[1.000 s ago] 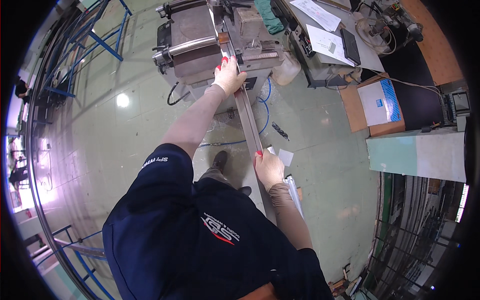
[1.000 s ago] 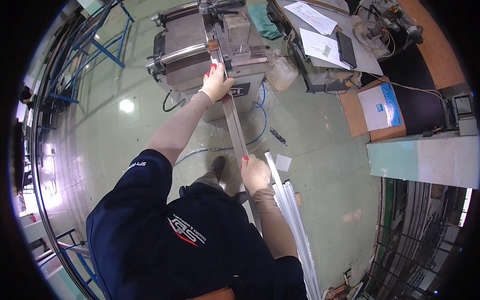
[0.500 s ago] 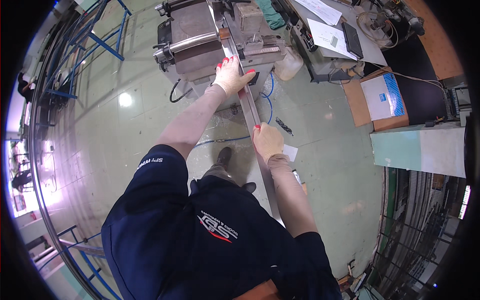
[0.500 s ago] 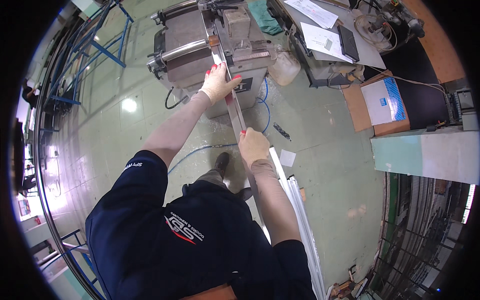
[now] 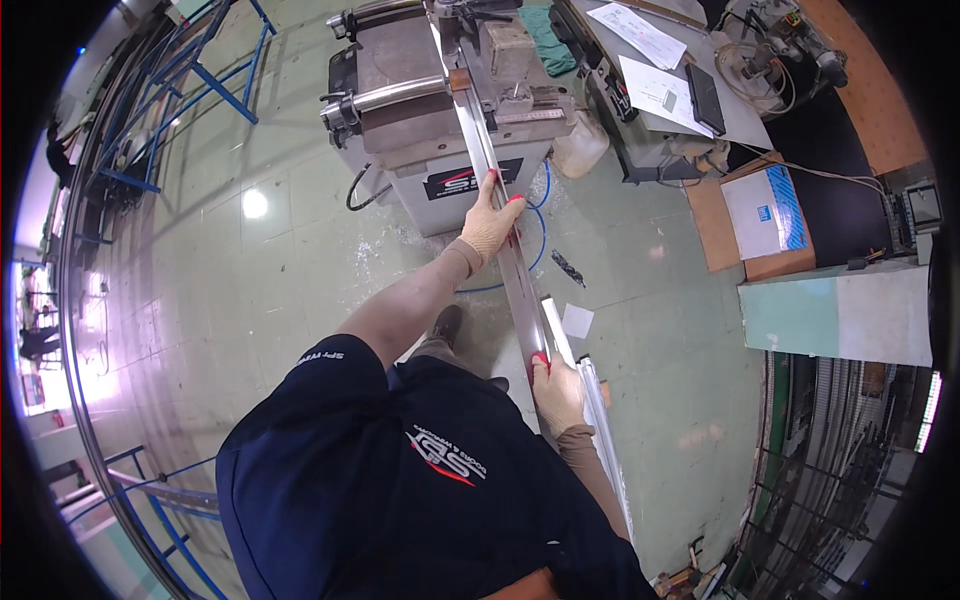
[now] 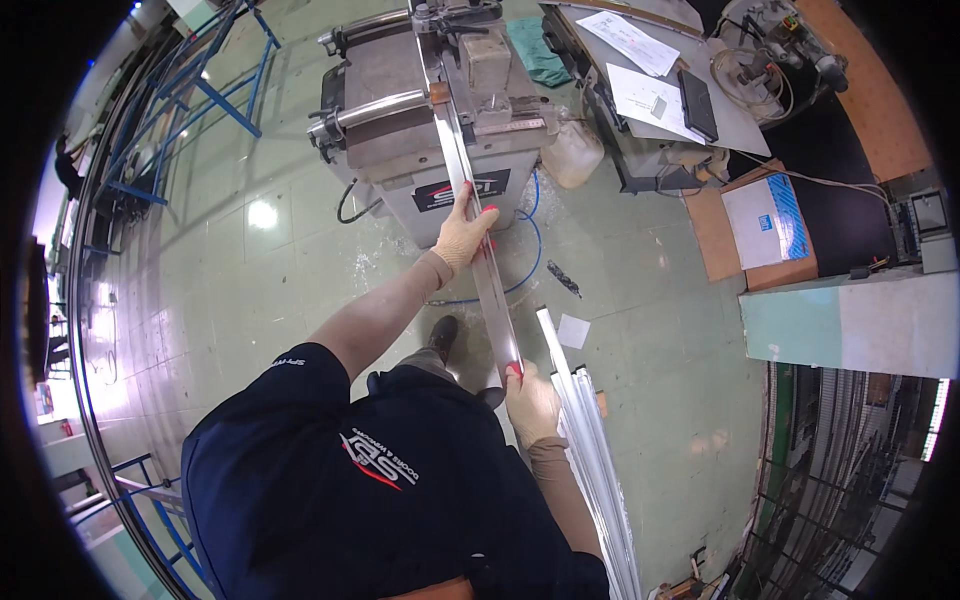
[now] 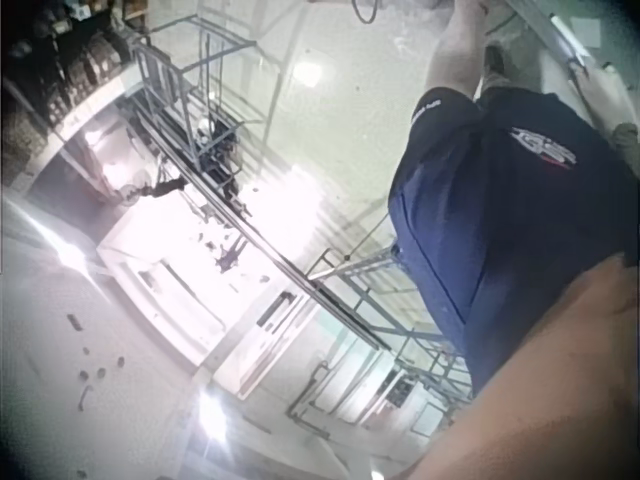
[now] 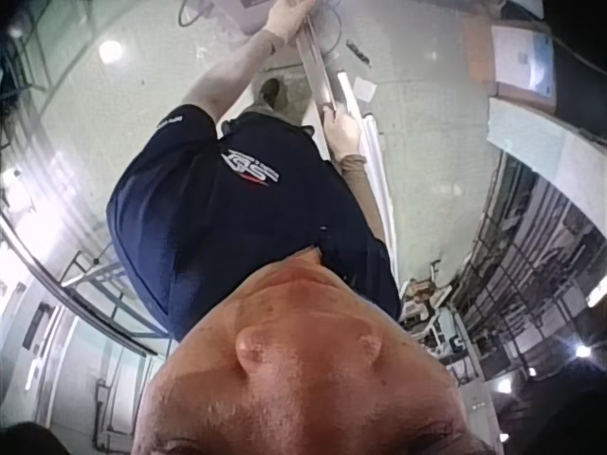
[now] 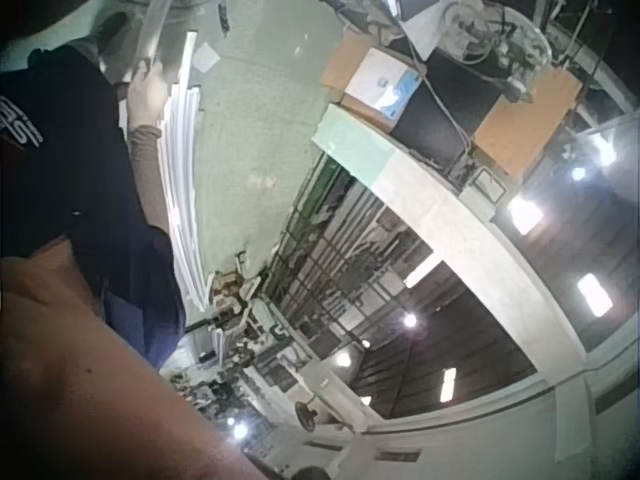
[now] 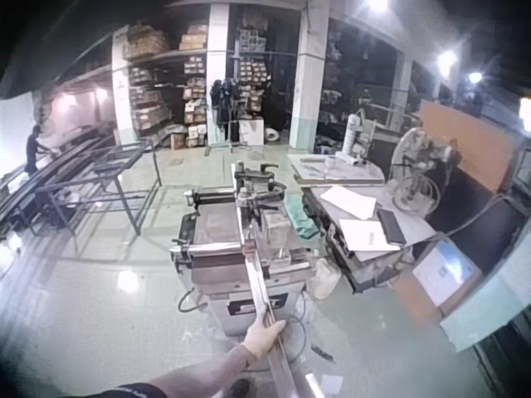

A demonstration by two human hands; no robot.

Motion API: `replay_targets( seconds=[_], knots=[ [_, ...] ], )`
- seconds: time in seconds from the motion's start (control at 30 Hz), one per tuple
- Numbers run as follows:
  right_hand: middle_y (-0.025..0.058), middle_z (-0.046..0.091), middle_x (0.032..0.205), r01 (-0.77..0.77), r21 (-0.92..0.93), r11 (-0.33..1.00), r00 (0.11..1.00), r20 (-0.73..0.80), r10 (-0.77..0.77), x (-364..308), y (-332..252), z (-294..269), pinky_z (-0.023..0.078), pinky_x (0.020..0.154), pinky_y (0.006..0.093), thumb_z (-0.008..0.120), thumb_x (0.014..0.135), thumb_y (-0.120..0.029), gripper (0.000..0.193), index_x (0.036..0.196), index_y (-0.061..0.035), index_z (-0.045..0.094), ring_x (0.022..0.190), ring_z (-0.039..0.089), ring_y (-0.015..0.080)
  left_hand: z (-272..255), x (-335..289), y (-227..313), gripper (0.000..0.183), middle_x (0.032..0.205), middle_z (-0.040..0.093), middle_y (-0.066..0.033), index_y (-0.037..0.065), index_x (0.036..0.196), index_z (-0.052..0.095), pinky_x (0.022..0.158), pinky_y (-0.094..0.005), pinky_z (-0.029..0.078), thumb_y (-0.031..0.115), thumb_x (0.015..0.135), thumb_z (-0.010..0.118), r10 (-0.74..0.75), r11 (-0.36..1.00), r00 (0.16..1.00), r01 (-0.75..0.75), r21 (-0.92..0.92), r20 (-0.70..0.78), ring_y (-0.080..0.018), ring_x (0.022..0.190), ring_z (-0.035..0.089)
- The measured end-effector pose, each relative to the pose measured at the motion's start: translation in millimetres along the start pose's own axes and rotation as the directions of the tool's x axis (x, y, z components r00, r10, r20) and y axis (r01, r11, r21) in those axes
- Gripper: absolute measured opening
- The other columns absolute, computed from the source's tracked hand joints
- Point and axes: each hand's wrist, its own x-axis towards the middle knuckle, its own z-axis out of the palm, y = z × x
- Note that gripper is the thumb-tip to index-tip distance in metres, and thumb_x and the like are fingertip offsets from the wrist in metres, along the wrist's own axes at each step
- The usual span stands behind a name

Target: The person bends metal profiles with a rolling machine by positioning the profiles, adjusting the machine clamps and rollers by hand, and feeding the profiles through the rollers.

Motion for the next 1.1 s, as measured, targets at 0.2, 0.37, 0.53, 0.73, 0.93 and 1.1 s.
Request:
replay_targets(
  seconds=[0.2,0.37,0.53,0.73,0.93,1.1],
  knots=[
    [0.0278,0.072,0.084,0.064,-0.112,0.992,0.998,-0.018,-0.067,15.0,-2.9,6.4,0.056,0.074,0.0569,0.054,0.105,-0.032,0.034,0.103,-0.0001,0.065,0.082,0.072,0.0479,5.1,9.2,-0.7,0.088,0.089,0.069,-0.0057,0.012,0.163,0.038,0.069,-0.0309,0.055,0.023,0.085,0.077,0.01,0.985,0.998,-0.021,-0.17,-0.064,-0.0118,0.073,0.063],
    [0.0274,0.072,0.087,0.132,-0.096,0.987,0.99,-0.043,-0.137,35.2,-11.7,7.8,0.056,0.075,0.0577,0.055,0.104,-0.032,0.033,0.103,-0.0007,0.064,0.083,0.072,0.0482,-1.3,37.3,-3.1,0.084,0.092,0.067,-0.0042,0.012,0.161,0.041,0.065,-0.0305,0.054,0.017,0.086,0.077,0.065,0.964,0.996,-0.08,-0.252,-0.066,-0.0106,0.072,0.061],
    [0.0261,0.073,0.09,0.153,-0.092,0.984,0.986,-0.057,-0.158,53.3,-25.9,4.3,0.055,0.076,0.0581,0.055,0.104,-0.033,0.033,0.103,-0.0012,0.064,0.086,0.071,0.0479,-6.3,56.0,9.7,0.087,0.093,0.066,-0.0026,0.015,0.163,0.038,0.062,-0.0309,0.054,0.016,0.087,0.079,0.052,0.955,0.998,-0.059,-0.29,-0.029,-0.0103,0.072,0.06],
    [0.0256,0.073,0.09,0.155,-0.107,0.982,0.986,-0.052,-0.161,80.1,-43.2,2.0,0.055,0.079,0.0578,0.054,0.105,-0.035,0.035,0.105,-0.0015,0.065,0.089,0.072,0.0465,-9.9,71.3,14.5,0.091,0.095,0.066,-0.0046,0.015,0.167,0.027,0.06,-0.0344,0.056,0.026,0.093,0.078,0.068,0.939,0.996,-0.081,-0.333,-0.051,-0.0138,0.071,0.062],
    [0.0255,0.073,0.09,0.167,-0.144,0.975,0.985,-0.026,-0.172,90.8,-53.8,-0.2,0.055,0.079,0.0567,0.055,0.104,-0.034,0.035,0.106,-0.0013,0.066,0.089,0.072,0.0456,-8.8,34.3,-34.5,0.05,0.101,0.068,-0.0127,0.007,0.125,0.054,0.07,-0.0449,0.06,0.051,0.104,0.063,-0.104,0.743,0.989,0.147,-0.653,0.105,-0.0279,0.083,0.072],
    [0.03,0.072,0.093,0.117,-0.111,0.987,0.993,-0.015,-0.12,91.0,-51.7,-2.1,0.055,0.084,0.059,0.055,0.103,-0.035,0.036,0.106,-0.0009,0.066,0.092,0.071,0.05,26.9,-62.0,-44.7,0.049,0.099,0.069,-0.0108,0.008,0.118,0.059,0.08,-0.0493,0.059,0.055,0.106,0.056,-0.332,0.531,0.84,0.542,-0.651,0.429,-0.0295,0.09,0.071]
  ],
)
